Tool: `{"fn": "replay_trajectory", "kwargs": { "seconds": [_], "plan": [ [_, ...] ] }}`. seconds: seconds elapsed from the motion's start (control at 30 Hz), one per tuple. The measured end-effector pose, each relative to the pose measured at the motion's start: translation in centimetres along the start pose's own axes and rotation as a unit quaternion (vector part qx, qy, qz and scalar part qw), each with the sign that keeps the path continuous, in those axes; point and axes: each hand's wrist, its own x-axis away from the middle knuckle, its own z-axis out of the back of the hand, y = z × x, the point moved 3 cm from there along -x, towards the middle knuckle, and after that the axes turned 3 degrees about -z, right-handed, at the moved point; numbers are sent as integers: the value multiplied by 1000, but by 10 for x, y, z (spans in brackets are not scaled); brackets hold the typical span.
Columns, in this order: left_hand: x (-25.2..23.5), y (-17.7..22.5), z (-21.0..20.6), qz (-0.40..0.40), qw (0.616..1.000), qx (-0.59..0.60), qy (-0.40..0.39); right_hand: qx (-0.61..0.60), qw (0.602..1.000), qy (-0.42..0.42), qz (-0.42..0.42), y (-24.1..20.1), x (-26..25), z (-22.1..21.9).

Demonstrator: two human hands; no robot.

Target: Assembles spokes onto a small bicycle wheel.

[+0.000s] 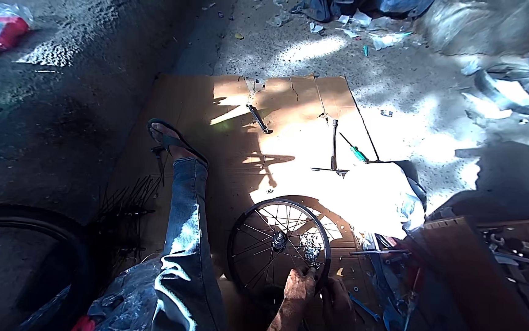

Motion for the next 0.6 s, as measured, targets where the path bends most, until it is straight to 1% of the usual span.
{"fn": "replay_trajectory", "kwargs": {
  "seconds": [0.13, 0.2, 0.27, 0.33, 0.43, 0.53, 0.6],
  "plan": [
    [2, -2, 2, -18, 999, 40, 3, 50, 999, -6, -6, -8, 2, -1],
    [2, -2, 2, -23, 999, 38, 7, 86, 996, 1, 11, -9, 0, 3],
    [3, -1, 3, -15, 999, 31, 10, 90, 996, -4, 28, -9, -2, 7],
    [3, -1, 3, -11, 999, 28, 9, 44, 999, -20, 9, -3, -4, 8],
    [4, -1, 4, -20, 999, 41, 9, -27, 999, -19, -16, 8, -5, 3],
    [4, -2, 5, -21, 999, 41, 7, -48, 998, -22, -18, 10, -4, 0],
    [3, -2, 5, -20, 999, 39, 10, -41, 999, -20, -16, 9, -4, 0]
  ]
}}
